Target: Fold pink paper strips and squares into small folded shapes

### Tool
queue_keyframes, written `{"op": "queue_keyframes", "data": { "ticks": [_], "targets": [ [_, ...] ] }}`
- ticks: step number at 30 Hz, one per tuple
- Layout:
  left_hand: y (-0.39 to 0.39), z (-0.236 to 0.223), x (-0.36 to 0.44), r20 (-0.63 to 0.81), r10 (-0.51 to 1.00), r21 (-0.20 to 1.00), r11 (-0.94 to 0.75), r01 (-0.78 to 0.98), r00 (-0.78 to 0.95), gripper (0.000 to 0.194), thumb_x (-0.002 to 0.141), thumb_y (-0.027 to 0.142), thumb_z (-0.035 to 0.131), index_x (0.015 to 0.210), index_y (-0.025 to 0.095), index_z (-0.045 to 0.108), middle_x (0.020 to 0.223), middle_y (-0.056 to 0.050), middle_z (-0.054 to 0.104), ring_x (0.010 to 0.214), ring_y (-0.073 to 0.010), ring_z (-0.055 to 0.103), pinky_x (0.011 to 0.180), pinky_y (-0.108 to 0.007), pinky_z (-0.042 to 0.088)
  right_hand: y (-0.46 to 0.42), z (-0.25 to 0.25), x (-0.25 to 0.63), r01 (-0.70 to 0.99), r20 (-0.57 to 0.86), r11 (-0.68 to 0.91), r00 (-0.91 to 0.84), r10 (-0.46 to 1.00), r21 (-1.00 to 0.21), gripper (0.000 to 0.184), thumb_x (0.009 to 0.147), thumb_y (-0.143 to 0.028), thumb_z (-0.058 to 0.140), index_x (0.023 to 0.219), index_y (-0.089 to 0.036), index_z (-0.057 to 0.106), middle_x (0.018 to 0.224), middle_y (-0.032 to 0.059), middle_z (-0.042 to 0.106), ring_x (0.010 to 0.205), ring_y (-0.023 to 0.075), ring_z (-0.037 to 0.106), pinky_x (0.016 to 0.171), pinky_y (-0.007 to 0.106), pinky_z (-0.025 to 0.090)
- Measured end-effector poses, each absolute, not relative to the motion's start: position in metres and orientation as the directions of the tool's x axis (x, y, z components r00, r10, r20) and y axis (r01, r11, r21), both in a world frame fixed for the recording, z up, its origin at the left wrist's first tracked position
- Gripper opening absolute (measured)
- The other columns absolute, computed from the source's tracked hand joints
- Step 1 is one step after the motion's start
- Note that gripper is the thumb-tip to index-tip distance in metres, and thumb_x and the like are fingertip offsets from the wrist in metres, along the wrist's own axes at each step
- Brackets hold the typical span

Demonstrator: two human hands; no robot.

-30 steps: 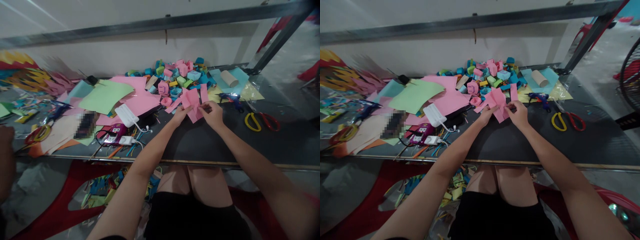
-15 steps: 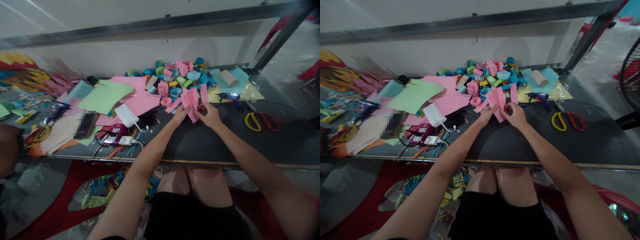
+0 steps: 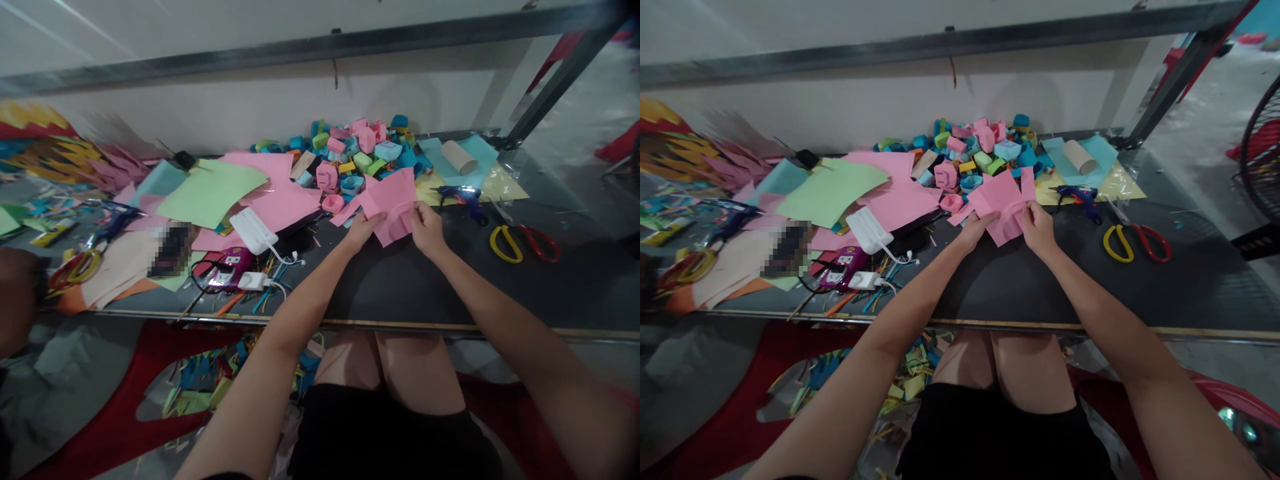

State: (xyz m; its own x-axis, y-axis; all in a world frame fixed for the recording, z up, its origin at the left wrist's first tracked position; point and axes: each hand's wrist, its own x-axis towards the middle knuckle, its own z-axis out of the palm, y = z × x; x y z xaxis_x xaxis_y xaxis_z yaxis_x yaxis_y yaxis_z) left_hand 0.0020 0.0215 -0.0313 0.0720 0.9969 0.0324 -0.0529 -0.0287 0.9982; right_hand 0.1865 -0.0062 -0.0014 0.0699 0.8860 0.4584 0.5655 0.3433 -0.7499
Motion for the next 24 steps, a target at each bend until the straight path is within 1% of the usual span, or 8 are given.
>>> {"op": "queue_keyframes", "data": {
  "ticks": [3,7,11,15,17,20,22,24],
  "targets": [
    [0.019,-0.028,0.003,0.020,0.995,0.997,-0.012,-0.080,0.097,0.026,0.084,0.031,0.079,0.104,0.015,0.075,0.119,-0.014,0.077,0.115,-0.0294,0.072,0.101,-0.044,0.058,-0.005,-0.004,0.187,0.562,0.398,0.306,0.044,0.916,-0.768,0.028,0.095,-0.046,0.048,0.090,-0.023,0.061,0.083,0.0067,0.069,0.079,0.0241,0.065,0.076,0.039,0.050],
    [0.014,-0.022,0.004,-0.011,0.993,0.988,0.028,-0.151,0.117,0.028,0.084,0.032,0.078,0.106,0.015,0.075,0.120,-0.014,0.077,0.116,-0.0289,0.071,0.105,-0.044,0.055,-0.003,-0.009,0.187,0.587,0.357,0.299,-0.019,0.934,-0.752,0.038,0.093,-0.052,0.054,0.111,-0.020,0.063,0.106,0.0148,0.074,0.101,0.0322,0.071,0.090,0.046,0.055],
    [0.009,-0.015,0.005,-0.047,0.994,0.977,0.067,-0.202,0.100,0.028,0.085,0.031,0.077,0.108,0.016,0.074,0.122,-0.012,0.077,0.123,-0.0291,0.068,0.110,-0.043,0.051,-0.002,-0.013,0.186,0.623,0.435,0.377,-0.065,0.898,-0.686,0.055,0.093,-0.052,0.058,0.135,-0.017,0.055,0.129,0.0193,0.070,0.118,0.0361,0.068,0.101,0.053,0.055],
    [0.008,-0.012,0.006,-0.068,0.994,0.971,0.087,-0.224,0.090,0.022,0.085,0.028,0.076,0.104,0.016,0.075,0.122,-0.012,0.077,0.124,-0.0300,0.067,0.112,-0.044,0.049,-0.002,-0.014,0.188,0.622,0.526,0.468,-0.105,0.844,-0.627,0.058,0.098,-0.049,0.052,0.150,-0.025,0.043,0.134,0.0152,0.067,0.116,0.0309,0.068,0.101,0.051,0.056],
    [0.009,-0.013,0.006,-0.063,0.994,0.969,0.083,-0.232,0.091,0.021,0.084,0.028,0.077,0.102,0.016,0.075,0.120,-0.012,0.077,0.123,-0.0303,0.068,0.112,-0.044,0.050,-0.001,-0.013,0.188,0.615,0.577,0.507,-0.102,0.810,-0.604,0.049,0.101,-0.046,0.046,0.146,-0.027,0.046,0.133,0.0133,0.067,0.113,0.0281,0.069,0.099,0.049,0.057],
    [0.010,-0.014,0.007,-0.045,0.995,0.969,0.064,-0.237,0.084,0.021,0.082,0.025,0.078,0.101,0.016,0.075,0.119,-0.012,0.077,0.121,-0.0300,0.068,0.111,-0.044,0.050,-0.001,-0.010,0.189,0.629,0.674,0.560,-0.077,0.735,-0.539,0.030,0.101,-0.037,0.042,0.126,-0.028,0.057,0.121,0.0108,0.069,0.107,0.0259,0.068,0.096,0.047,0.057],
    [0.010,-0.015,0.008,-0.039,0.996,0.969,0.057,-0.238,0.080,0.022,0.081,0.024,0.079,0.101,0.016,0.076,0.119,-0.012,0.077,0.121,-0.0298,0.068,0.111,-0.044,0.050,-0.002,-0.007,0.188,0.651,0.709,0.572,-0.073,0.701,-0.498,0.021,0.098,-0.029,0.044,0.111,-0.027,0.061,0.110,0.0094,0.071,0.103,0.0254,0.068,0.094,0.045,0.057],
    [0.010,-0.015,0.008,-0.038,0.995,0.969,0.059,-0.240,0.088,0.023,0.081,0.026,0.080,0.101,0.016,0.076,0.118,-0.012,0.077,0.120,-0.0305,0.068,0.110,-0.045,0.050,-0.003,-0.006,0.188,0.668,0.709,0.559,-0.067,0.702,-0.491,0.017,0.092,-0.023,0.049,0.103,-0.026,0.062,0.104,0.0087,0.071,0.097,0.0250,0.068,0.090,0.044,0.057]
  ]
}}
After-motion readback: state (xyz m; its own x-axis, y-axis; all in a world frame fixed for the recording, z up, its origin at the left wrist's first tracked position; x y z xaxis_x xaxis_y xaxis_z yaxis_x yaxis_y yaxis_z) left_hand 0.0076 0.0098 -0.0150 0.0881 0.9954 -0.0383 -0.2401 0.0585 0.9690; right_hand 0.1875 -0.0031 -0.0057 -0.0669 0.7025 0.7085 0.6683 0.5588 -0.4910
